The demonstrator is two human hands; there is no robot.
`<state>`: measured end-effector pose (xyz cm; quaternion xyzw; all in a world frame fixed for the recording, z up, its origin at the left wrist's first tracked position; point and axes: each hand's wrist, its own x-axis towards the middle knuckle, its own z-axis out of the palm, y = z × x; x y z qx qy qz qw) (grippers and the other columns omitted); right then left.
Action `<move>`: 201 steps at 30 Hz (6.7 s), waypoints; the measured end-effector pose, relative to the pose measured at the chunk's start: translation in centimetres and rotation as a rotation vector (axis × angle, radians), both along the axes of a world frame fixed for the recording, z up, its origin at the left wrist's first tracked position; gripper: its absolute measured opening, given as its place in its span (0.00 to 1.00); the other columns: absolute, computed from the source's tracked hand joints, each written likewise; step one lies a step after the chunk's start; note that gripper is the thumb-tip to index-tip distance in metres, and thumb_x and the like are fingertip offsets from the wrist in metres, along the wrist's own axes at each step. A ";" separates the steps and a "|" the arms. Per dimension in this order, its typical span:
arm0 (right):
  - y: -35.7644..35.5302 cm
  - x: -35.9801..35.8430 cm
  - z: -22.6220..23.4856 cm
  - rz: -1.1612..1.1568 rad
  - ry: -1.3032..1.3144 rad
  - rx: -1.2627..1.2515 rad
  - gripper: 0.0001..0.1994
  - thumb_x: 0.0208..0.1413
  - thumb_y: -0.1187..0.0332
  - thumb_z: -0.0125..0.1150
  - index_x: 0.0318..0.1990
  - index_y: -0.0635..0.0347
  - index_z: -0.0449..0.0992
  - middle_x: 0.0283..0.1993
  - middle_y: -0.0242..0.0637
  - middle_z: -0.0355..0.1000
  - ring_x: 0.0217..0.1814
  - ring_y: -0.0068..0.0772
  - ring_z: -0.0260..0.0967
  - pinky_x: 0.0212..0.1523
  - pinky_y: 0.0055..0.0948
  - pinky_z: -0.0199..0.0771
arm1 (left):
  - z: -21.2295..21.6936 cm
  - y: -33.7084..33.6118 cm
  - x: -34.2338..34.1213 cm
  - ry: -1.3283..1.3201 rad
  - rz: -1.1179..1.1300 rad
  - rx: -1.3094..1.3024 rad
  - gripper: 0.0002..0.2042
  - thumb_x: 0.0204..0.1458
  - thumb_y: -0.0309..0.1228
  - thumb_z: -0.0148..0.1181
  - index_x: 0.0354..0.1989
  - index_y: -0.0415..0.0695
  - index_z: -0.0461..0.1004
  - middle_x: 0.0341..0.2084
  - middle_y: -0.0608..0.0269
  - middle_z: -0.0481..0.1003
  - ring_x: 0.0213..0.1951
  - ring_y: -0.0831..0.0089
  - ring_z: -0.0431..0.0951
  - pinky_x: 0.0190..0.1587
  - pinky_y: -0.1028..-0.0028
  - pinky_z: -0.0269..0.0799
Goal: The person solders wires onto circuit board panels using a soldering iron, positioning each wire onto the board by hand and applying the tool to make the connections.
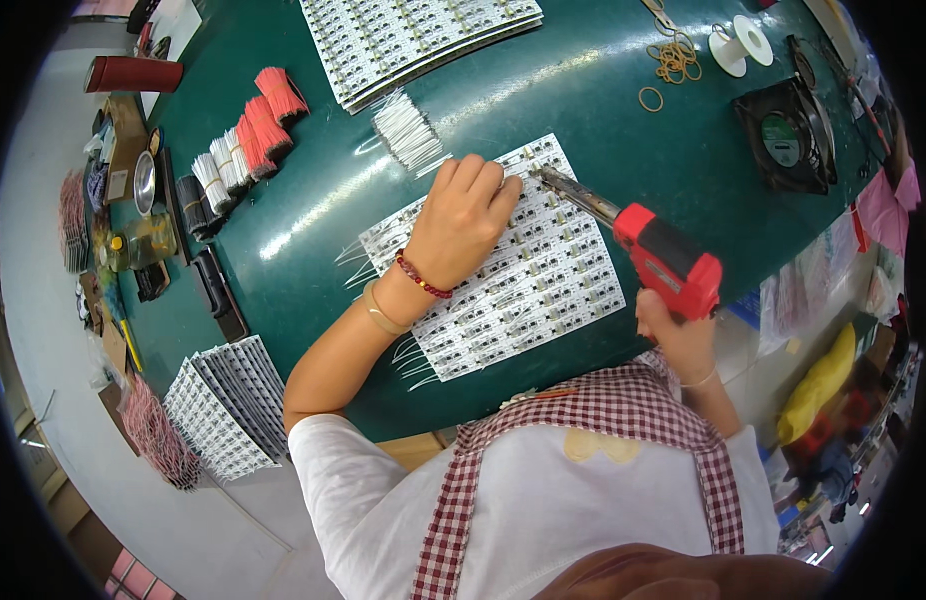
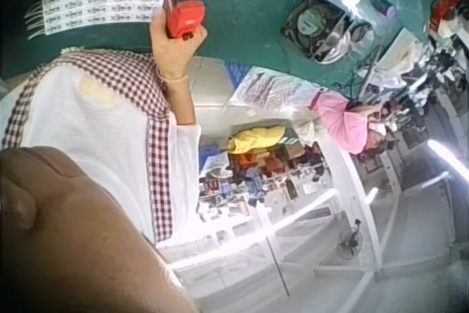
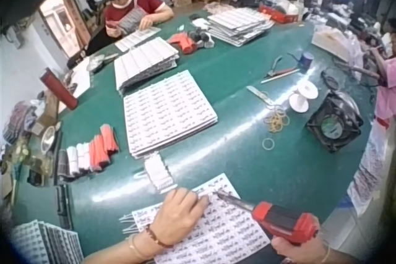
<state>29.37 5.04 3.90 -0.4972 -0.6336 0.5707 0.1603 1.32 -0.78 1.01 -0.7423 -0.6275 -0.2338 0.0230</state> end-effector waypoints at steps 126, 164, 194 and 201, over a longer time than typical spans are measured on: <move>-1.4 2.2 2.7 -0.149 0.382 0.129 0.22 0.49 0.82 0.57 0.54 0.68 0.62 0.31 0.34 0.69 0.31 0.23 0.68 0.35 0.22 0.69 | 0.2 -2.5 0.4 -0.230 0.446 -0.027 0.02 0.44 0.25 0.62 0.28 0.44 0.76 0.27 0.62 0.72 0.36 0.61 0.70 0.39 0.67 0.66; -1.9 2.3 2.8 -0.188 0.342 0.123 0.23 0.48 0.84 0.56 0.53 0.65 0.62 0.33 0.34 0.68 0.33 0.24 0.68 0.36 0.23 0.70 | -0.8 -0.5 -0.2 -0.399 0.294 -0.162 0.03 0.46 0.26 0.60 0.26 0.41 0.76 0.26 0.60 0.71 0.33 0.60 0.72 0.38 0.64 0.67; -2.2 2.4 2.9 -0.210 0.380 0.109 0.22 0.48 0.82 0.57 0.53 0.67 0.62 0.31 0.34 0.68 0.32 0.24 0.68 0.34 0.22 0.70 | -0.2 -0.3 -0.3 -0.372 0.495 -0.317 0.05 0.44 0.27 0.56 0.22 0.38 0.74 0.25 0.50 0.75 0.29 0.52 0.75 0.33 0.60 0.72; -2.2 3.0 2.8 -0.176 0.333 0.087 0.22 0.49 0.82 0.58 0.52 0.67 0.62 0.31 0.35 0.69 0.32 0.24 0.68 0.35 0.23 0.69 | 3.6 -4.5 0.3 0.031 0.519 -0.108 0.02 0.46 0.22 0.56 0.25 0.38 0.69 0.24 0.53 0.70 0.29 0.53 0.72 0.32 0.62 0.68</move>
